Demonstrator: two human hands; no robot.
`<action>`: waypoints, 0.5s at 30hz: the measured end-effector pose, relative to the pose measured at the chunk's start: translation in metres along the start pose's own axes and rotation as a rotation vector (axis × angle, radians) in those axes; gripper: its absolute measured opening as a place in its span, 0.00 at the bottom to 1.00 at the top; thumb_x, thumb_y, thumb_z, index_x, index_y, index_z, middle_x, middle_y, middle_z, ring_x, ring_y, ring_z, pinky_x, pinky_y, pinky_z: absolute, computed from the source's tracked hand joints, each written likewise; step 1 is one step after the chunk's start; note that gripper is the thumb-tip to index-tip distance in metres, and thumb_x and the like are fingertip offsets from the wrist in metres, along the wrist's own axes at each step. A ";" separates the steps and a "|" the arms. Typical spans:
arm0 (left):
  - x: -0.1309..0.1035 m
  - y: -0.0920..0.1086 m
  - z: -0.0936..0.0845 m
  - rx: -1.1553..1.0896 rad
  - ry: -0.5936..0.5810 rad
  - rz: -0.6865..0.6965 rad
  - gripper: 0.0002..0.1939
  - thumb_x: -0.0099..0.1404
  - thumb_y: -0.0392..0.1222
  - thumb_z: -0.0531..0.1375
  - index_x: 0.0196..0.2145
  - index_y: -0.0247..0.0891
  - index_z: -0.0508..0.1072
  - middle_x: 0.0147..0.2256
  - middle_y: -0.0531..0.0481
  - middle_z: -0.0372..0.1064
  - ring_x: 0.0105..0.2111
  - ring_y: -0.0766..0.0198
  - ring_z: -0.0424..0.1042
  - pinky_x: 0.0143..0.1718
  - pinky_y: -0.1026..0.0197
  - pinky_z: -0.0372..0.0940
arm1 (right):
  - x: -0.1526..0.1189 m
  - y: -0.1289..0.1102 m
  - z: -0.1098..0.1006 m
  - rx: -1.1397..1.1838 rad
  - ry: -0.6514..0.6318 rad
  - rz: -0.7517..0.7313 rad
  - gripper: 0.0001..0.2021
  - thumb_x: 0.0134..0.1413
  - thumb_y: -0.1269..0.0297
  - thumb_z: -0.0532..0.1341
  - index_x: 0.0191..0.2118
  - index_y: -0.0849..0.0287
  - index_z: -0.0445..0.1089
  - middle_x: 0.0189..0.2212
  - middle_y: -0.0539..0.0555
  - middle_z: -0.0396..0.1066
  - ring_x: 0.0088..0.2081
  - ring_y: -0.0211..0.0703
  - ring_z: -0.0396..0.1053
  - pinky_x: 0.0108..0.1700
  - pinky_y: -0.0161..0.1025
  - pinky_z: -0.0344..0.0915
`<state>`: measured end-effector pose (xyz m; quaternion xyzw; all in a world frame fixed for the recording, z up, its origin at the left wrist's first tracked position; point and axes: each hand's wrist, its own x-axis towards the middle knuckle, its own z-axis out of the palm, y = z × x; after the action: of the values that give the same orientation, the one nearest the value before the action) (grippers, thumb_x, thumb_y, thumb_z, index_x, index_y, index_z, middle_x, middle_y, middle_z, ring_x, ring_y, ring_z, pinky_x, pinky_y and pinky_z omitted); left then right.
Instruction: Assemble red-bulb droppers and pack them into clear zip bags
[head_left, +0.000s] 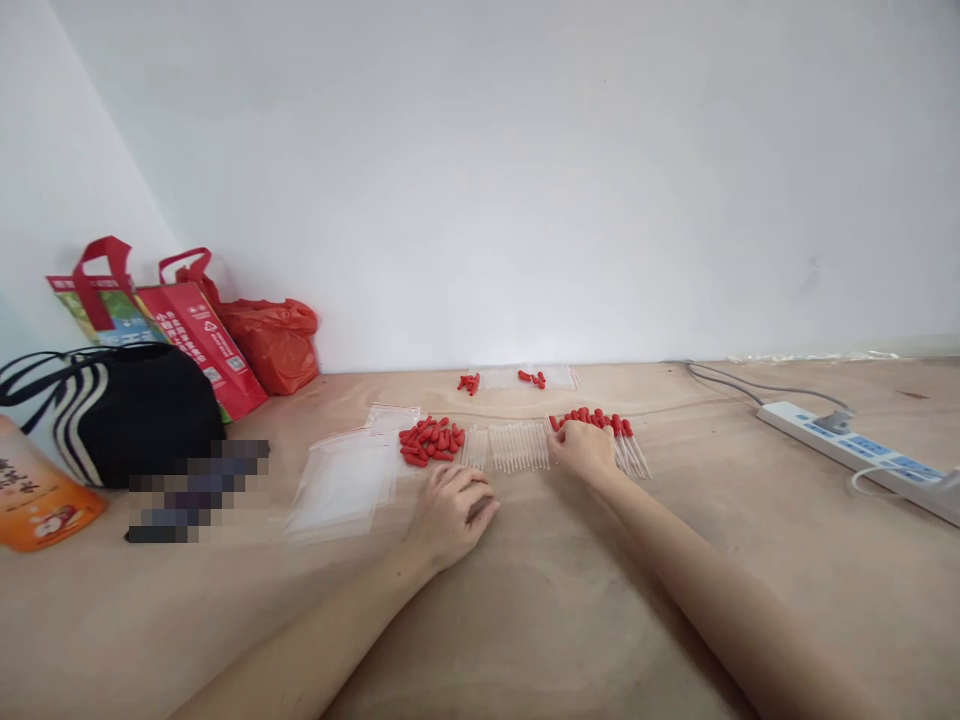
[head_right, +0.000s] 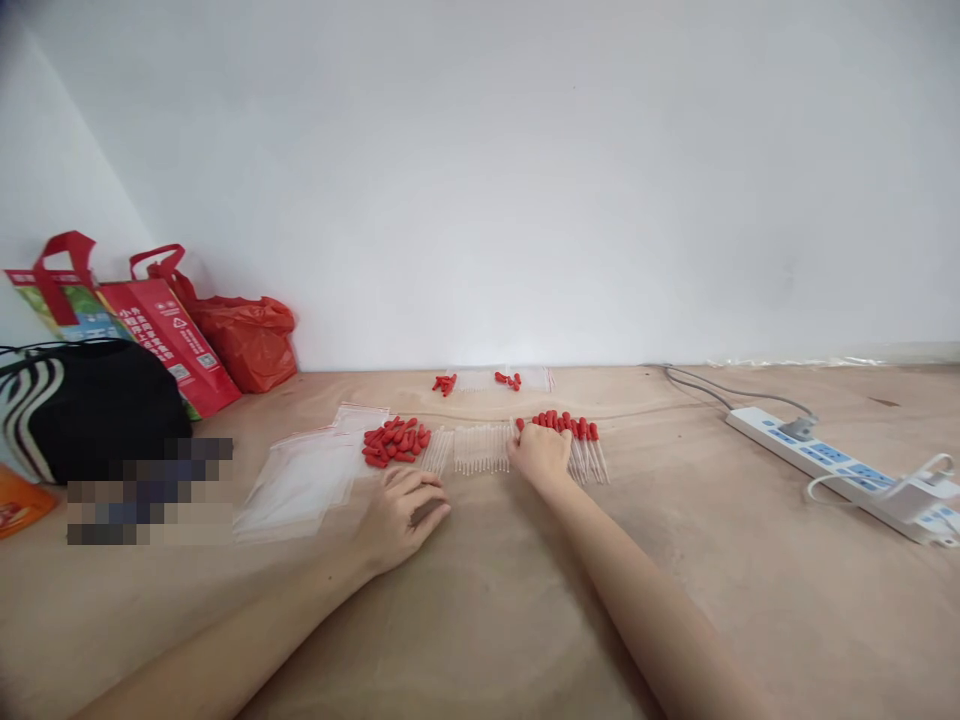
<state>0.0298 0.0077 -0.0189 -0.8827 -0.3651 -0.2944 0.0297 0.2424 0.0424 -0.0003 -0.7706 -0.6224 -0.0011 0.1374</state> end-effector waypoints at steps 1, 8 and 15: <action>0.003 -0.004 -0.004 0.040 0.007 -0.072 0.05 0.57 0.40 0.56 0.29 0.40 0.72 0.35 0.50 0.70 0.37 0.60 0.66 0.43 0.54 0.55 | -0.007 0.004 -0.003 0.018 0.004 -0.073 0.13 0.50 0.63 0.50 0.27 0.60 0.70 0.29 0.57 0.72 0.34 0.46 0.68 0.38 0.41 0.51; 0.049 -0.075 -0.033 0.258 -0.057 -0.682 0.08 0.57 0.44 0.56 0.29 0.40 0.73 0.38 0.45 0.69 0.42 0.49 0.65 0.40 0.49 0.58 | -0.063 0.032 -0.004 0.152 0.022 -0.588 0.10 0.51 0.62 0.54 0.23 0.59 0.65 0.22 0.50 0.69 0.28 0.39 0.65 0.34 0.37 0.52; 0.090 -0.125 -0.025 0.215 -0.175 -0.703 0.13 0.62 0.41 0.55 0.43 0.33 0.67 0.43 0.44 0.64 0.41 0.56 0.66 0.40 0.50 0.63 | -0.069 0.039 0.010 0.339 -0.013 -0.606 0.08 0.51 0.62 0.55 0.25 0.59 0.63 0.21 0.49 0.65 0.26 0.37 0.62 0.30 0.34 0.54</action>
<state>-0.0149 0.1490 0.0303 -0.7173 -0.6755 -0.1702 -0.0121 0.2626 -0.0288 -0.0295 -0.5169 -0.8151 0.0663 0.2530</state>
